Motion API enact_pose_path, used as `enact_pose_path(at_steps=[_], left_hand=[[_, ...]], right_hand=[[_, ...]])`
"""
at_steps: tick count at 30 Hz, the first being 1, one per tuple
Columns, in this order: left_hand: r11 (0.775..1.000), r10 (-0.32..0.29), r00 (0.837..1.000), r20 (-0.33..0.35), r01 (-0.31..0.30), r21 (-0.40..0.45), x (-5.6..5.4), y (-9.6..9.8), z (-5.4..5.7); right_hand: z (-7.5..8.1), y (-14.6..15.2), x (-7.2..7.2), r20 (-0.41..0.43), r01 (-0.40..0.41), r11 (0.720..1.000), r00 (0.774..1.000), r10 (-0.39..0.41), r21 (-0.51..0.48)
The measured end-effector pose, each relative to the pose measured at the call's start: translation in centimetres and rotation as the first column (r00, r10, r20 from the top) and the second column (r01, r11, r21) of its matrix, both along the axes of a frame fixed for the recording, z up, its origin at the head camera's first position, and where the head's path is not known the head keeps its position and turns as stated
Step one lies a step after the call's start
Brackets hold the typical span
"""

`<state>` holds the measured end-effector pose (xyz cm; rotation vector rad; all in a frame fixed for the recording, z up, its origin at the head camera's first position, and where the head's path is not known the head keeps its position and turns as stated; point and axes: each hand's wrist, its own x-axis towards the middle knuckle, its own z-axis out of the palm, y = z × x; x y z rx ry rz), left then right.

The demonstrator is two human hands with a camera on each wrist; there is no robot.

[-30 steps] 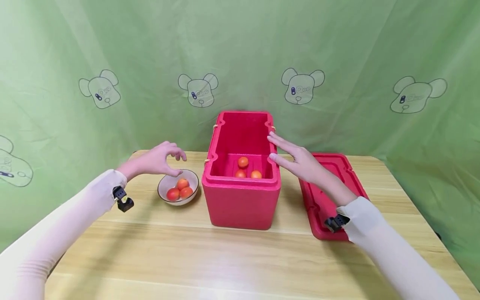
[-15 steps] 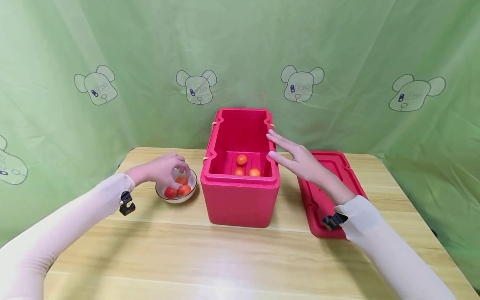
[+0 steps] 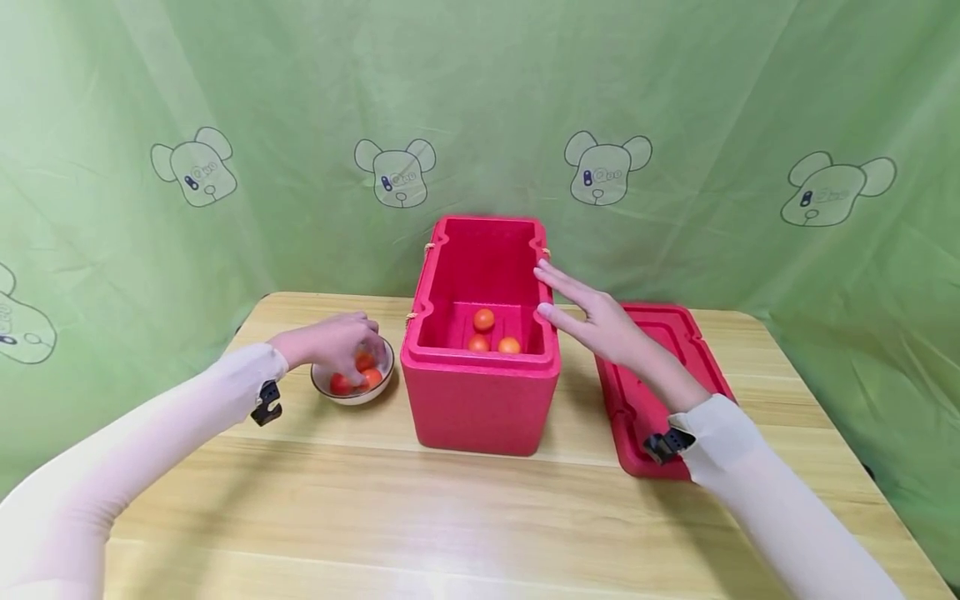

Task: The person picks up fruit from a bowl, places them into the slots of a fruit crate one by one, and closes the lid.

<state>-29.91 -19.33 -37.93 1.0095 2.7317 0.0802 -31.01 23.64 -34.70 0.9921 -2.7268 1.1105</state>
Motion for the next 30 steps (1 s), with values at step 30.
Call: enact_pose_path(at_steps=[30], left_hand=[[0.992, 0.026, 1.0, 0.005, -0.025, -0.125, -0.6, 0.6, -0.9]], right_hand=[[0.3, 0.0, 0.1, 0.019, 0.006, 1.0, 1.0, -0.006, 0.006]])
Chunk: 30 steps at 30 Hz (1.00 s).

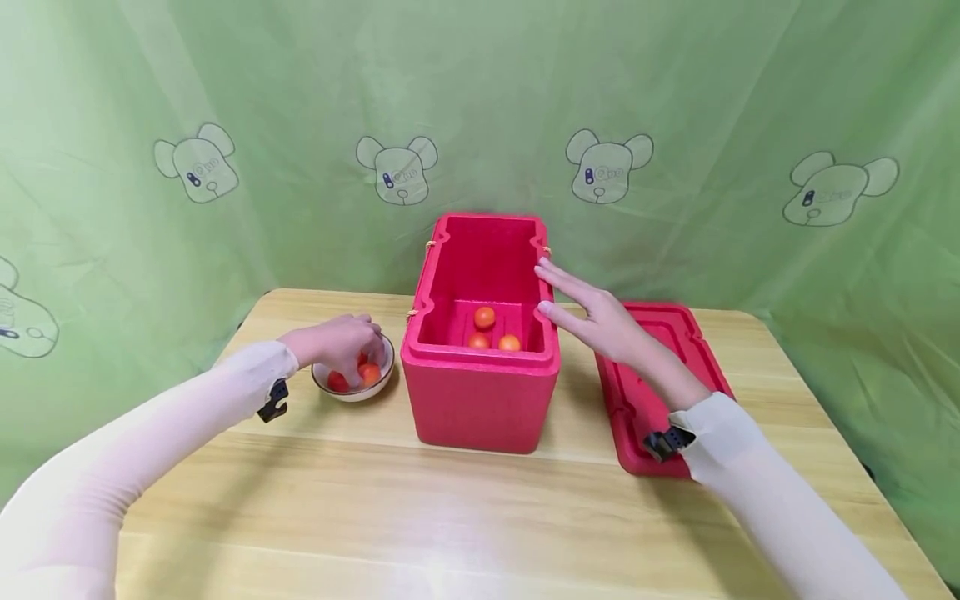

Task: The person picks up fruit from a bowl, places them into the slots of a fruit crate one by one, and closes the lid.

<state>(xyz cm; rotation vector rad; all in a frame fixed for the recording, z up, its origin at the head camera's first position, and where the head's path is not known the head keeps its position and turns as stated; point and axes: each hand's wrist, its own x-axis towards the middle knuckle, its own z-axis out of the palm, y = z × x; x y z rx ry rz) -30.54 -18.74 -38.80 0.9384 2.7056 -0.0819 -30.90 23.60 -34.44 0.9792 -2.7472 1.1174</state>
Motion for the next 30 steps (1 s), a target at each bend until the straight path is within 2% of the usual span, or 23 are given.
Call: enact_pose_path(at_steps=[3, 6, 11, 16, 22, 30], left_hand=[[1.0, 0.014, 1.0, -0.008, -0.014, 0.022, -0.1, 0.1, -0.15], [0.999, 0.034, 0.999, -0.008, -0.034, 0.026, -0.02, 0.15, 0.16], [0.998, 0.055, 0.998, 0.023, -0.055, -0.024, 0.48, 0.08, 0.75], [0.999, 0.042, 0.999, 0.019, -0.041, -0.024, 0.68, 0.08, 0.54], [1.0, 0.004, 1.0, -0.001, -0.004, 0.014, 0.66, 0.11, 0.37], [0.999, 0.024, 1.0, -0.011, -0.023, 0.043, 0.52, 0.15, 0.39]], right_hand=[[-0.2, 0.12, 0.07, -0.001, 0.002, 1.0, 1.0, -0.002, -0.002], [-0.4, 0.12, 0.02, -0.01, -0.001, 1.0, 1.0, 0.001, -0.004], [-0.53, -0.06, 0.04, -0.016, -0.008, 1.0, 1.0, 0.008, 0.001], [-0.28, -0.15, 0.14, -0.009, 0.0, 1.0, 1.0, 0.0, 0.002], [0.07, -0.21, 0.24, -0.007, -0.001, 1.0, 1.0, 0.001, -0.003], [0.24, -0.21, 0.28, 0.009, -0.008, 1.0, 1.0, 0.008, -0.017]])
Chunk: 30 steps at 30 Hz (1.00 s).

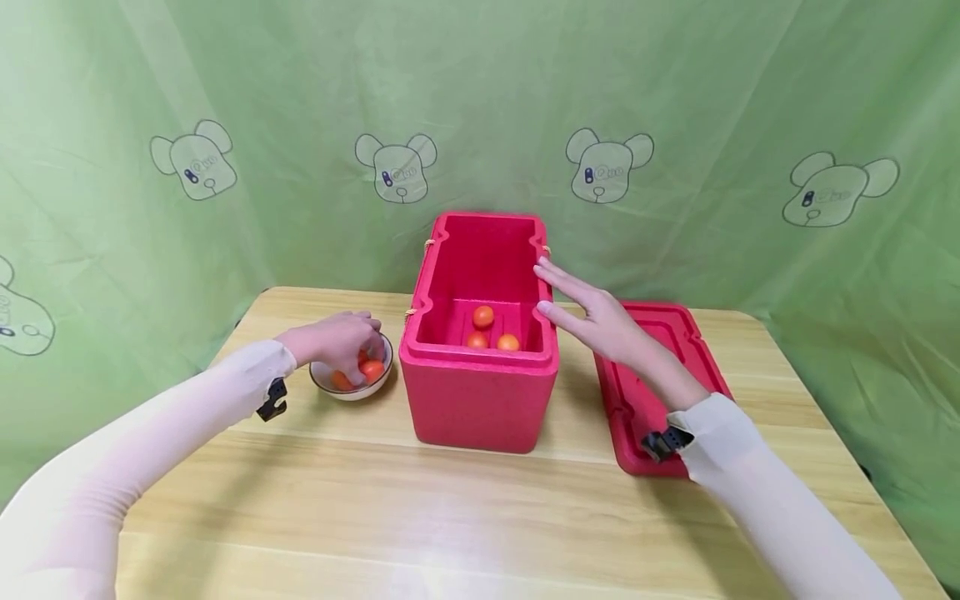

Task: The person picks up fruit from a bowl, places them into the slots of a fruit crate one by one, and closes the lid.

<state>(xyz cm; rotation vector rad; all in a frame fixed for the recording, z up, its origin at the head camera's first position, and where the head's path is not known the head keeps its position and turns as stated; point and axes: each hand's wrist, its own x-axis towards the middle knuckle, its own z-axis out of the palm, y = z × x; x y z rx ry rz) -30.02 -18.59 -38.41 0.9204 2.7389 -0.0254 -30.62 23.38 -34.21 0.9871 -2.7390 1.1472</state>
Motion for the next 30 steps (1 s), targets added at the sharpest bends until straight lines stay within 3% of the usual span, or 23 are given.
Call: enact_pose_path(at_steps=[13, 23, 30], left_hand=[[0.991, 0.058, 0.998, -0.015, -0.056, 0.122, -0.6, -1.4, 1.9], [0.98, 0.092, 0.991, -0.097, -0.073, 0.186, -0.9, -1.5, 4.3], [0.966, 0.114, 0.985, -0.128, -0.08, 0.247, -1.1, -1.2, 6.8]], right_hand=[[-0.2, 0.1, 0.0, -0.02, 0.006, 1.0, 1.0, -0.005, 0.021], [-0.2, 0.2, 0.1, -0.011, -0.003, 1.0, 1.0, 0.003, -0.003], [-0.3, 0.1, 0.0, -0.009, 0.003, 1.0, 1.0, -0.003, -0.011]])
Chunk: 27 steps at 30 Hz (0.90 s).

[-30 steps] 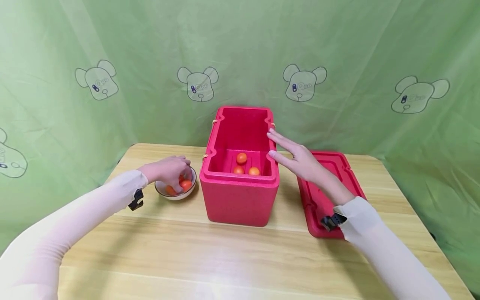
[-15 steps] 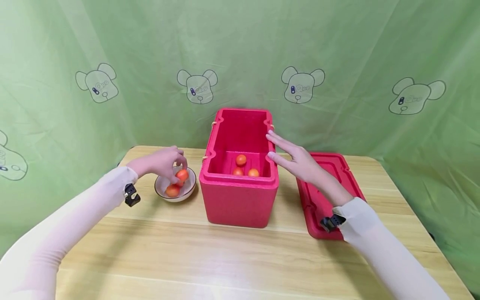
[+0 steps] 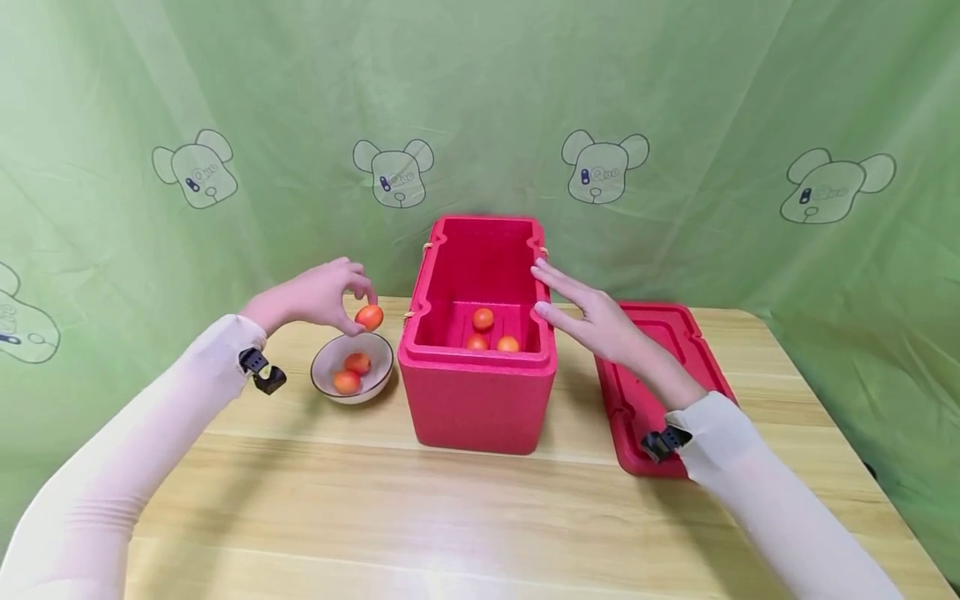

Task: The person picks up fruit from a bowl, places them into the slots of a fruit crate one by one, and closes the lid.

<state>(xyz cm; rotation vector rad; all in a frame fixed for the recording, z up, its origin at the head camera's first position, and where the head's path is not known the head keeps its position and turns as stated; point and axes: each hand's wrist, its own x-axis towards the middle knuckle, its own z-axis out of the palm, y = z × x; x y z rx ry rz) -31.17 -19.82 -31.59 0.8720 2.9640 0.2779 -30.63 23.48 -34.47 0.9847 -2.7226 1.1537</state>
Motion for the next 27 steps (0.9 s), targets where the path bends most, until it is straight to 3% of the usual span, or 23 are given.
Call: enact_pose_path(at_steps=[16, 27], left_hand=[[0.974, 0.078, 0.997, -0.027, -0.07, 0.215, 0.3, 0.3, 4.8], [0.971, 0.021, 0.998, -0.063, -0.005, 0.238, -0.3, 3.8, 7.4]], right_hand=[[-0.1, 0.1, 0.1, -0.003, 0.001, 1.0, 1.0, -0.001, 0.017], [0.2, 0.2, 0.0, 0.002, -0.007, 1.0, 1.0, 0.007, 0.015]])
